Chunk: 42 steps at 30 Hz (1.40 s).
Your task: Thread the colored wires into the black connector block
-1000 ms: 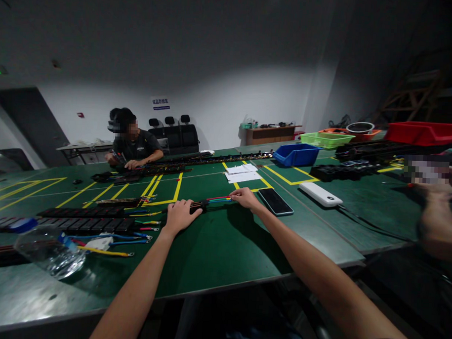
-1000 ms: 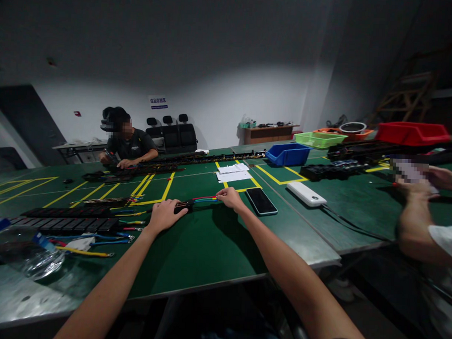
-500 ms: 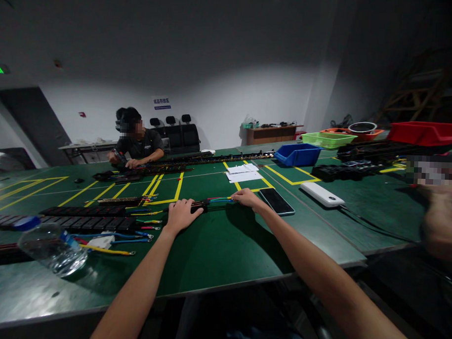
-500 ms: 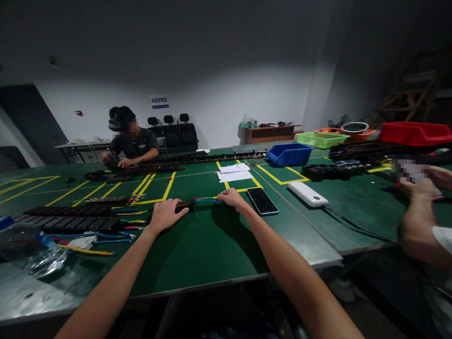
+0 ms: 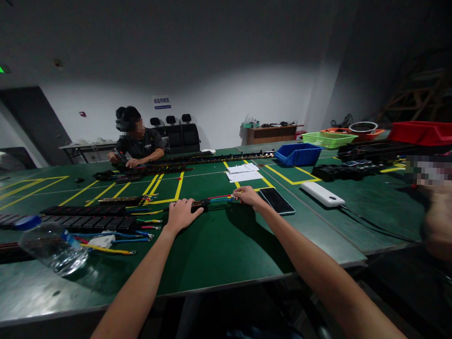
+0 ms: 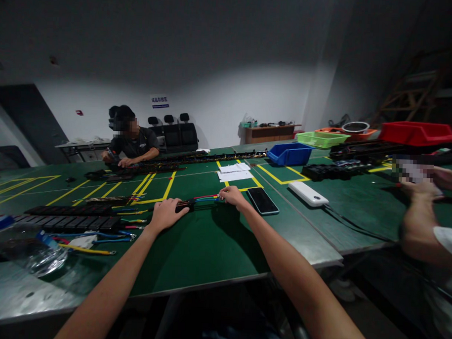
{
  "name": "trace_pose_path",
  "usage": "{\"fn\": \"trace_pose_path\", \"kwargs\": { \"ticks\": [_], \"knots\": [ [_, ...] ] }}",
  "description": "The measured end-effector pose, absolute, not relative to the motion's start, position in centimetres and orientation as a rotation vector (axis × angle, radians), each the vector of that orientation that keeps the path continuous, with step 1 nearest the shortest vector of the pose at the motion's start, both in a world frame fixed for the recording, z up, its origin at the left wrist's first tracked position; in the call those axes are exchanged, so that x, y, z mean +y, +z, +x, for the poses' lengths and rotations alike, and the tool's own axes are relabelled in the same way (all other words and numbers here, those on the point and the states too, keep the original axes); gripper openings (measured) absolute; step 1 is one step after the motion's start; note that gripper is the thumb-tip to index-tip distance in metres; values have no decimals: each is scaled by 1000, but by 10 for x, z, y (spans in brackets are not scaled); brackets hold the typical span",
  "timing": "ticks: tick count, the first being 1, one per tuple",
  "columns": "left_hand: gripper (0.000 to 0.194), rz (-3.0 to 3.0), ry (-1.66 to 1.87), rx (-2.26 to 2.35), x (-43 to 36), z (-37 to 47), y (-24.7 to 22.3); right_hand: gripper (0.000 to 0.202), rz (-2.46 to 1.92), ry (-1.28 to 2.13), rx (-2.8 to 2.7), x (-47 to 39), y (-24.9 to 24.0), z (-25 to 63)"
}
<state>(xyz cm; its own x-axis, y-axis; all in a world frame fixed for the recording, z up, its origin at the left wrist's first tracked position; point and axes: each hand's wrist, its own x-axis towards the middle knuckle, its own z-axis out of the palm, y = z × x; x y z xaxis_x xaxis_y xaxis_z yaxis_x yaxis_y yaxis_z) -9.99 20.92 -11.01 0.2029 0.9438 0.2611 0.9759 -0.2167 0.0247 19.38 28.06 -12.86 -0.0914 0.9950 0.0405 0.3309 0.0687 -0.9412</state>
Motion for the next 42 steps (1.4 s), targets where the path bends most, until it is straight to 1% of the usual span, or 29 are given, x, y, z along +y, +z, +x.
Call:
{"fn": "trace_pose_path", "kwargs": {
  "ticks": [6, 9, 13, 15, 17, 19, 21, 27, 35, 38, 42],
  "knots": [
    [65, -2298, -316, -1859, 209, -100, -111, 11, -1306, 1023, -1421, 275, -122, 189],
    [63, -2286, -321, -1851, 210, -99, -112, 13, -1247, 1023, -1378, 274, -120, 186],
    [63, -2293, -332, -1846, 210, -99, -112, 15, -1330, 1004, -1389, 275, -124, 189],
    [63, -2294, -333, -1850, 210, -99, -112, 23, -1453, 903, -1487, 276, -127, 192],
    [64, -2300, -332, -1854, 210, -99, -112, 38, -1569, 820, -1633, 277, -129, 195],
    [64, -2302, -328, -1859, 210, -99, -112, 50, -1623, 817, -1766, 278, -131, 197],
    [64, -2301, -327, -1860, 210, -99, -112, 55, -1635, 824, -1852, 279, -132, 197],
    [65, -2304, -328, -1859, 211, -100, -112, 51, -1627, 608, -1853, 281, -135, 194],
    [64, -2276, -345, -1837, 211, -100, -115, 37, -1637, 558, -1861, 277, -133, 185],
    [63, -2271, -337, -1838, 211, -100, -115, 38, -1657, 543, -1882, 275, -132, 186],
    [64, -2284, -334, -1850, 210, -100, -114, 48, -1685, 558, -1909, 275, -133, 191]
  ]
}}
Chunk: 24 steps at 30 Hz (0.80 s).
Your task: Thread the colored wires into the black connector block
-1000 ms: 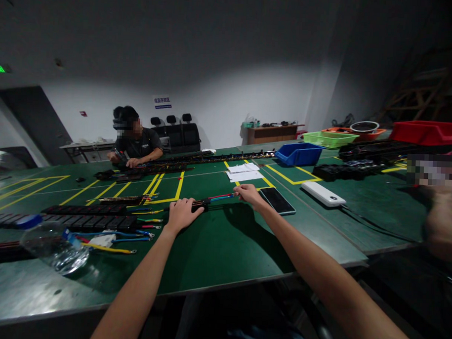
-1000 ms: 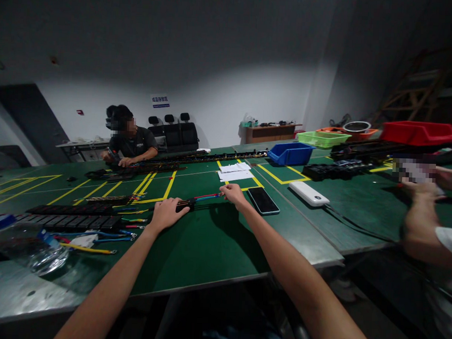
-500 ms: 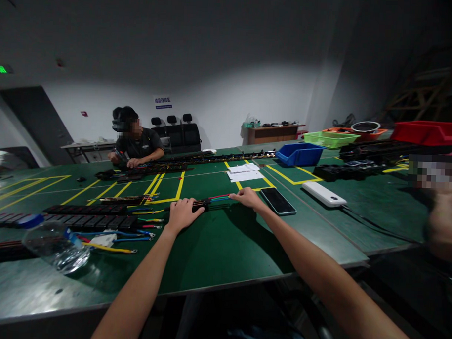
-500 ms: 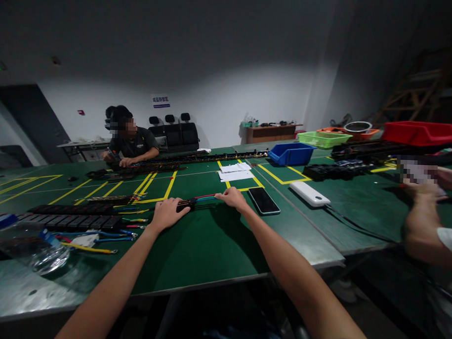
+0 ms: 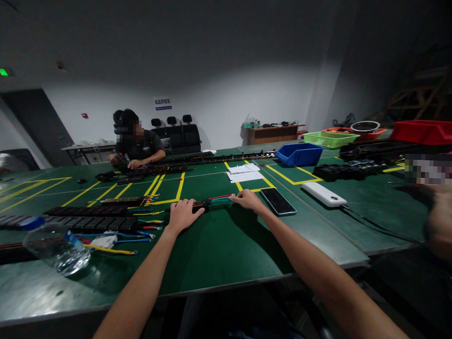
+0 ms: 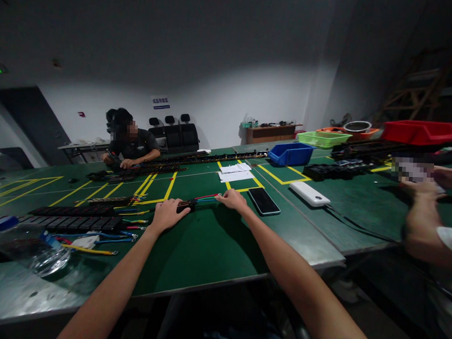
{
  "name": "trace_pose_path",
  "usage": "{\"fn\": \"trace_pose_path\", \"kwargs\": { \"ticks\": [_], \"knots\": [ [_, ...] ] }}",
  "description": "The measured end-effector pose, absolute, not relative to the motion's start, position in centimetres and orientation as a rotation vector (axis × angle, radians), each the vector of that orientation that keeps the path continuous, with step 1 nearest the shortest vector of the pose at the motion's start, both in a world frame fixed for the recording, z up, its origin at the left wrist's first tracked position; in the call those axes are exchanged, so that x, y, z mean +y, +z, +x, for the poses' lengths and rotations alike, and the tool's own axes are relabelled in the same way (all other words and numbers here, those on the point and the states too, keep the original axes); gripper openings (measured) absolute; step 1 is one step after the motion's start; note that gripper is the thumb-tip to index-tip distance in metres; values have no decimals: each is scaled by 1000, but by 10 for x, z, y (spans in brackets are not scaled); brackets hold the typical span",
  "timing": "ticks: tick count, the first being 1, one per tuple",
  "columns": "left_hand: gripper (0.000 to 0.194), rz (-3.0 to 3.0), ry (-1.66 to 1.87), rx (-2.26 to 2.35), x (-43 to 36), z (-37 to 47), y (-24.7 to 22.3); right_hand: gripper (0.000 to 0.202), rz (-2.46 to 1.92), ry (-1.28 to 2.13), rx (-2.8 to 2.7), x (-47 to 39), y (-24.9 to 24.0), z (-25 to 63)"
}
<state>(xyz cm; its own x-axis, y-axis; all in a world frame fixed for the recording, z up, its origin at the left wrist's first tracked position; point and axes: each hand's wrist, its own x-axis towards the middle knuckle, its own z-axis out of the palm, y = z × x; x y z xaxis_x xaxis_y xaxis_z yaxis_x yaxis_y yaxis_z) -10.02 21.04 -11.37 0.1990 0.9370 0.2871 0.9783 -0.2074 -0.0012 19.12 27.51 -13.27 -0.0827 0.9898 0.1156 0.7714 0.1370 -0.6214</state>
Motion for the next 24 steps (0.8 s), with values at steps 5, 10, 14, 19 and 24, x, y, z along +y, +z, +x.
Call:
{"fn": "trace_pose_path", "kwargs": {
  "ticks": [5, 10, 14, 19, 24],
  "knots": [
    [64, -2286, -327, -1858, 210, -100, -113, 57, -1636, 563, -1888, 276, -134, 194],
    [64, -2286, -317, -1863, 209, -99, -112, 48, -1544, 513, -1809, 276, -137, 188],
    [65, -2293, -322, -1860, 209, -99, -112, 37, -1492, 510, -1753, 274, -138, 183],
    [67, -2305, -325, -1872, 211, -100, -113, 31, -1566, 495, -1749, 270, -136, 178],
    [65, -2297, -324, -1866, 209, -99, -112, 25, -1665, 463, -1751, 264, -132, 170]
  ]
}}
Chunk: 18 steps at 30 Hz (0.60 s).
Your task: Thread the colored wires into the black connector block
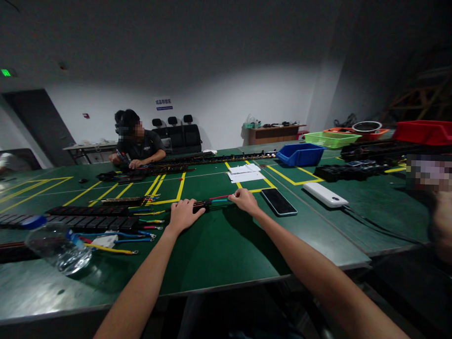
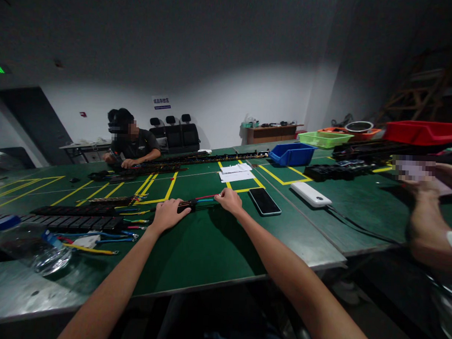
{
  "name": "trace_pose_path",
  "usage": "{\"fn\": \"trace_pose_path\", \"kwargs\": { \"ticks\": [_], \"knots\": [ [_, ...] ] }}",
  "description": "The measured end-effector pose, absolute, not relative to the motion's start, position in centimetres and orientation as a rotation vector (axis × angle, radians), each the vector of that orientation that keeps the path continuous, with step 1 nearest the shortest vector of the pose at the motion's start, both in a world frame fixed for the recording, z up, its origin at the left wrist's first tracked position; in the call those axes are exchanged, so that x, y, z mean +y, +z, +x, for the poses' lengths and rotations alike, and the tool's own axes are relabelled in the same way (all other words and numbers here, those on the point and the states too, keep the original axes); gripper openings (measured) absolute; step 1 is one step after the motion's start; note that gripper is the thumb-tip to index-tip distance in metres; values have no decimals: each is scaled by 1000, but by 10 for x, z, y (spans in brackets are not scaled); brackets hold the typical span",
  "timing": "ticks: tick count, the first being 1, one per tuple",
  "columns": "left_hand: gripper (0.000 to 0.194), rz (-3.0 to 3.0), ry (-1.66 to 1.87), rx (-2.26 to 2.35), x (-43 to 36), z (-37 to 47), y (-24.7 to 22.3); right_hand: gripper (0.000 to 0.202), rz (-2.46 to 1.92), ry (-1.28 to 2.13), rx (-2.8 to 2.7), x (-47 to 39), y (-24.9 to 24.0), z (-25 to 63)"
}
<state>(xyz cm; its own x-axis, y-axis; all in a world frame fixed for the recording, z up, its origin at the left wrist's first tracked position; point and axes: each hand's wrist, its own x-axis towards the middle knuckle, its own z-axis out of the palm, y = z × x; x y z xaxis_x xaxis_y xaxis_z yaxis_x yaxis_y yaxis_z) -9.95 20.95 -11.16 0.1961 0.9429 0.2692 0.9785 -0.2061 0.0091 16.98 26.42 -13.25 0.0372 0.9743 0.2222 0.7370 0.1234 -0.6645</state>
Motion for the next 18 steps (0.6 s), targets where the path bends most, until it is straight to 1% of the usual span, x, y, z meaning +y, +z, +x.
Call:
{"fn": "trace_pose_path", "kwargs": {
  "ticks": [4, 11, 14, 18],
  "knots": [
    [63, -2291, -307, -1875, 208, -98, -110, 25, -1687, 444, -1749, 262, -129, 169],
    [64, -2306, -325, -1872, 208, -99, -109, 42, -1705, 484, -1722, 264, -127, 181],
    [65, -2314, -328, -1867, 209, -99, -110, 43, -1698, 492, -1736, 264, -129, 182],
    [65, -2307, -319, -1881, 209, -99, -111, 41, -1553, 475, -1757, 265, -132, 180]
  ]
}}
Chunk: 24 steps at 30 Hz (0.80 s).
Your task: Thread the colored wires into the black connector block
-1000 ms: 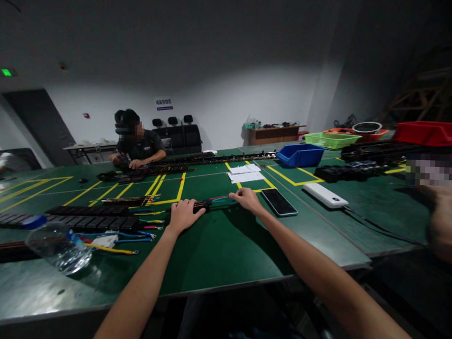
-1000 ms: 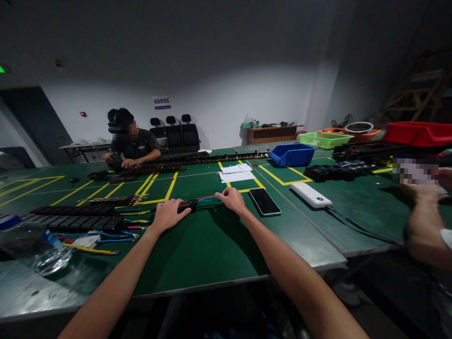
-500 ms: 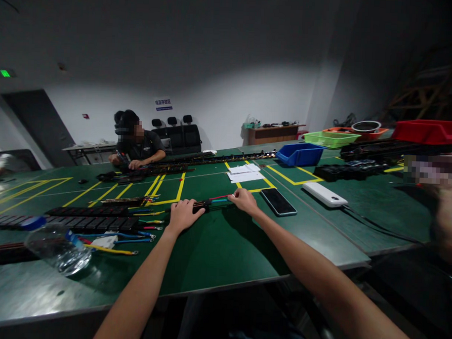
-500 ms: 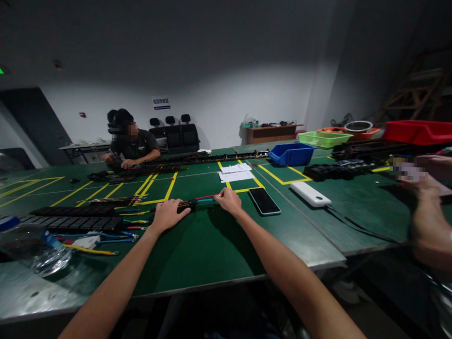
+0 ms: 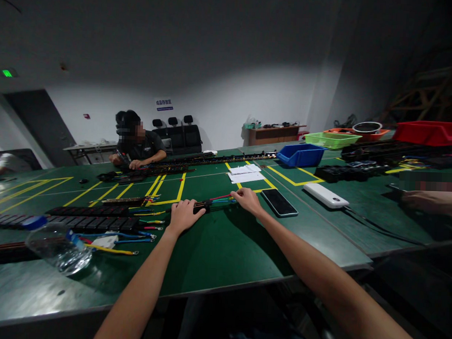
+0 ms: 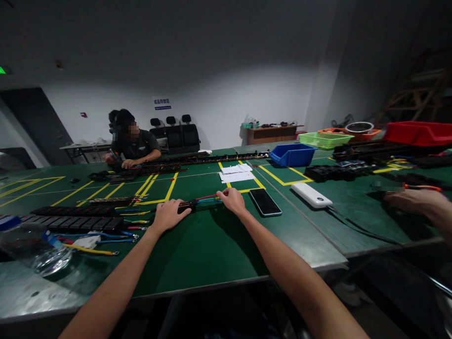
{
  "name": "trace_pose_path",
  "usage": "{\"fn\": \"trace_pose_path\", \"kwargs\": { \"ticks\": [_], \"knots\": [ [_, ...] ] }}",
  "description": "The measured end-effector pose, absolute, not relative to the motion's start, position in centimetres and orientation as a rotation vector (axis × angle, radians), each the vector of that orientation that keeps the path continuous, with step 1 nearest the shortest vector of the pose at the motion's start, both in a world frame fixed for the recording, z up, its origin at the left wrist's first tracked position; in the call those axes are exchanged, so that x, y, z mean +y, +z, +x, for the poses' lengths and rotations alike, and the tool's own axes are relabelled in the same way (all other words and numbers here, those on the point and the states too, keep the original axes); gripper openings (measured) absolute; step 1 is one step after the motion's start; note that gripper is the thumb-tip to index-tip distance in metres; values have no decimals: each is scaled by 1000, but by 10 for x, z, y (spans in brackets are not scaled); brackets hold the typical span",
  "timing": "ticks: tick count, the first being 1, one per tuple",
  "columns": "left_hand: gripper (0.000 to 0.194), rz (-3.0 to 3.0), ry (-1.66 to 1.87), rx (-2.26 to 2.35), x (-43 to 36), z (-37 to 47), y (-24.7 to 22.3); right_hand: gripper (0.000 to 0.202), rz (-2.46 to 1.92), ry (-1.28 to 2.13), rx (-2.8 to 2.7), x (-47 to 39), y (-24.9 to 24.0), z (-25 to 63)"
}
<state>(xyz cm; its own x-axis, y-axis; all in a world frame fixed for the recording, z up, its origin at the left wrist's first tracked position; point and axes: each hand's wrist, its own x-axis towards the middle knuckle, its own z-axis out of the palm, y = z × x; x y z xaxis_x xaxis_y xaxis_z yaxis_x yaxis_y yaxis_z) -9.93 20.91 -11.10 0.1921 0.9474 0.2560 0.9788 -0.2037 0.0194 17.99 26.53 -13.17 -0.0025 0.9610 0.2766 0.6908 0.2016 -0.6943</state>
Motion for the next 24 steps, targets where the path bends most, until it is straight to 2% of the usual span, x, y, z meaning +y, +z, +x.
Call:
{"fn": "trace_pose_path", "kwargs": {
  "ticks": [8, 24],
  "knots": [
    [65, -2309, -332, -1876, 209, -99, -111, 28, -1302, 278, -1715, 267, -136, 173],
    [64, -2296, -345, -1866, 210, -100, -113, 42, -1551, 315, -1931, 265, -135, 175]
  ]
}}
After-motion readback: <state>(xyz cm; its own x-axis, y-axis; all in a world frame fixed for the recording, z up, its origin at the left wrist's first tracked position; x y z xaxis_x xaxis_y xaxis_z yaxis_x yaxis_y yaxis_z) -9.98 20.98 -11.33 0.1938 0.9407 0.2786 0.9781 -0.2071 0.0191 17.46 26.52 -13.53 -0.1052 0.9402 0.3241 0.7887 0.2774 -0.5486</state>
